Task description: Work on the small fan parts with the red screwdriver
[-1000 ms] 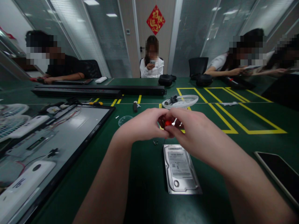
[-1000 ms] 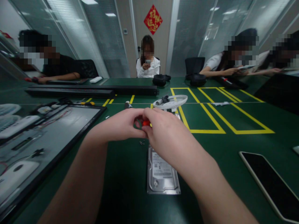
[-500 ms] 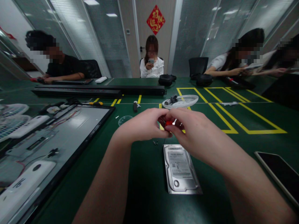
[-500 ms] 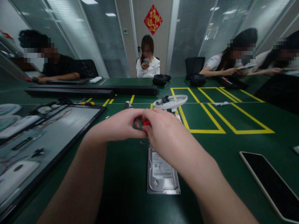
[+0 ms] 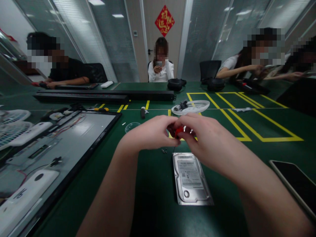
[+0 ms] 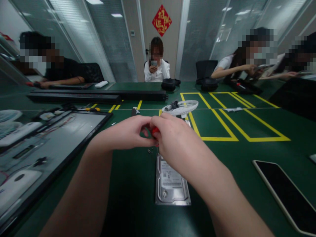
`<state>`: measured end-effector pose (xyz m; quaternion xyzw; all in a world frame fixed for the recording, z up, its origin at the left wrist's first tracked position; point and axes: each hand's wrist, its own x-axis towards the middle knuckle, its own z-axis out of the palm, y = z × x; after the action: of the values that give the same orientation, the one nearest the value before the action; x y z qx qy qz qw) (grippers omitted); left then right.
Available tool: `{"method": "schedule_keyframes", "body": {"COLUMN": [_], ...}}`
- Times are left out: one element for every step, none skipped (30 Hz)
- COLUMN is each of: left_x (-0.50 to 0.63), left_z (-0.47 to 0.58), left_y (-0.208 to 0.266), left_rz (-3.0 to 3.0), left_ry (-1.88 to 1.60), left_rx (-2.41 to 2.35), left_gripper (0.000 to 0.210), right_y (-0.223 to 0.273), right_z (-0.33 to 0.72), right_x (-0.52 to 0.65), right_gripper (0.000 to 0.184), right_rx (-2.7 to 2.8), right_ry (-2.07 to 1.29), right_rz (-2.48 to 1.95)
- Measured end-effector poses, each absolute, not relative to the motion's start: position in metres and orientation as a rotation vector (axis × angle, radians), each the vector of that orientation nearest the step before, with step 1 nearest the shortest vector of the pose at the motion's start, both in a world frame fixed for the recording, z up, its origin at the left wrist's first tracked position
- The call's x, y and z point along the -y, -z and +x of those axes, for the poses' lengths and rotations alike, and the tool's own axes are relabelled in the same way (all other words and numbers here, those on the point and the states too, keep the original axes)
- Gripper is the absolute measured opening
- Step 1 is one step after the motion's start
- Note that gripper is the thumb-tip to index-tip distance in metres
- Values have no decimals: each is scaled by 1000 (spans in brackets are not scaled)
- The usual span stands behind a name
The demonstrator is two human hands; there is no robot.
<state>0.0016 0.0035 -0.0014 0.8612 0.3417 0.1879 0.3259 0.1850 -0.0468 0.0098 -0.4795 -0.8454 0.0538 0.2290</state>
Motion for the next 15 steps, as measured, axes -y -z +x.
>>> {"method": "schedule_keyframes", "body": {"left_x": [-4, -4, -5, -5, -6, -6, -5, -5, -4, -4, -3, -3, -3, -3, -4], "left_z": [1, 1, 1, 1, 2, 2, 2, 3, 3, 3, 3, 2, 2, 2, 1], "left_y": [1, 2, 2, 3, 4, 4, 5, 4, 4, 3, 3, 2, 2, 2, 3], "left_rz": [2261, 2263, 2265, 2265, 2263, 2260, 2259, 2259, 2260, 2260, 2259, 2257, 2257, 2260, 2264], "left_ry": [-488, -487, -492, -501, -510, -516, -520, -522, -523, -519, -515, -512, -510, -509, -509], "left_rx": [-898, -899, -899, -900, -901, -902, -904, -907, -911, -912, -909, -905, -904, -905, -907], "left_gripper": [26, 25, 24, 24, 25, 26, 28, 30, 30, 30, 29, 26, 23, 22, 21], "right_y": [-10, -10, -10, -11, -11, -11, -10, -10, -9, -8, -7, -7, -7, -7, -7], "right_z": [185, 185, 185, 184, 183, 182, 182, 182, 182, 183, 184, 185, 185, 186, 186], "right_x": [47, 48, 48, 49, 49, 49, 48, 48, 47, 47, 46, 46, 47, 47, 48], "right_gripper": [22, 21, 18, 14, 11, 9, 8, 5, 4, 7, 12, 17, 20, 21, 18], "right_rx": [2333, 2338, 2336, 2329, 2319, 2312, 2307, 2306, 2310, 2318, 2325, 2328, 2329, 2332, 2333], "right_ry": [-157, -163, -161, -152, -139, -126, -115, -106, -102, -104, -111, -120, -129, -142, -150], "right_rz": [-1306, -1299, -1303, -1317, -1335, -1352, -1367, -1373, -1367, -1349, -1324, -1301, -1284, -1275, -1277]}}
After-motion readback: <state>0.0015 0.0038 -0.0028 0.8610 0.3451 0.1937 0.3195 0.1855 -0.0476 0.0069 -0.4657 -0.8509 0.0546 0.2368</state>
